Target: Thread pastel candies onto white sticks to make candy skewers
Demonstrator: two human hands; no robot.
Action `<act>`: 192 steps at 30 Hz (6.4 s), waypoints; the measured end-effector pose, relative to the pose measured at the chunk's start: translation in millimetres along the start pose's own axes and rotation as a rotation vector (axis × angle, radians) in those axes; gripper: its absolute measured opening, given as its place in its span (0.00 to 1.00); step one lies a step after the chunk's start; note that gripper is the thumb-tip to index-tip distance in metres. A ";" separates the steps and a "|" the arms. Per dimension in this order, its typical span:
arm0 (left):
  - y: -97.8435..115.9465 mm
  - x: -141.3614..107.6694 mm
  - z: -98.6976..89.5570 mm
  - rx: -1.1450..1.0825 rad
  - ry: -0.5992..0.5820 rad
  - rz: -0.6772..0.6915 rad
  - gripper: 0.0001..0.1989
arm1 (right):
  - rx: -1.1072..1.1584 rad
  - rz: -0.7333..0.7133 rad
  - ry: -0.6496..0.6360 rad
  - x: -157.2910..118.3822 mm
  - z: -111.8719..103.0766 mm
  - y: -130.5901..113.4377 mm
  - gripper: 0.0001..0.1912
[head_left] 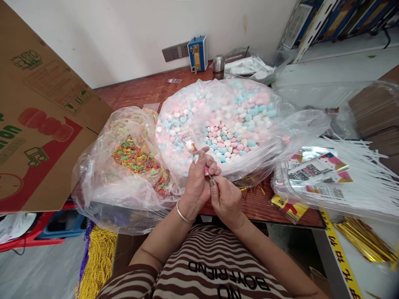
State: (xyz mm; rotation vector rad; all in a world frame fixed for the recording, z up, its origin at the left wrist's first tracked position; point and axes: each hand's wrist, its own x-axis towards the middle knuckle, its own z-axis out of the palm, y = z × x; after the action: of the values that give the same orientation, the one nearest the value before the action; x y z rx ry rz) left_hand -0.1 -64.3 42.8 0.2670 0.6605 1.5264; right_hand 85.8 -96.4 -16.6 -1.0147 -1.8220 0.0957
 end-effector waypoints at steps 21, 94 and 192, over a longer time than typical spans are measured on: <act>-16.2 -15.2 -21.8 0.340 -0.116 0.046 0.21 | 0.197 0.267 -0.024 -0.9 -4.4 4.8 0.09; 8.3 14.9 -2.6 0.076 0.033 0.046 0.21 | 0.164 0.267 -0.318 -9.0 -19.4 2.6 0.16; 34.4 -15.7 -65.8 1.408 -0.076 0.723 0.07 | 0.464 0.456 -0.355 8.4 -10.3 -21.9 0.10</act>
State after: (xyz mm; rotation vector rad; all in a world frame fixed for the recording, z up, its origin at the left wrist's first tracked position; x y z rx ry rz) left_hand -63.5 -93.2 12.8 1.7556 1.6138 1.4155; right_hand 79.8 -108.6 5.2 -1.0972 -1.7208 0.9830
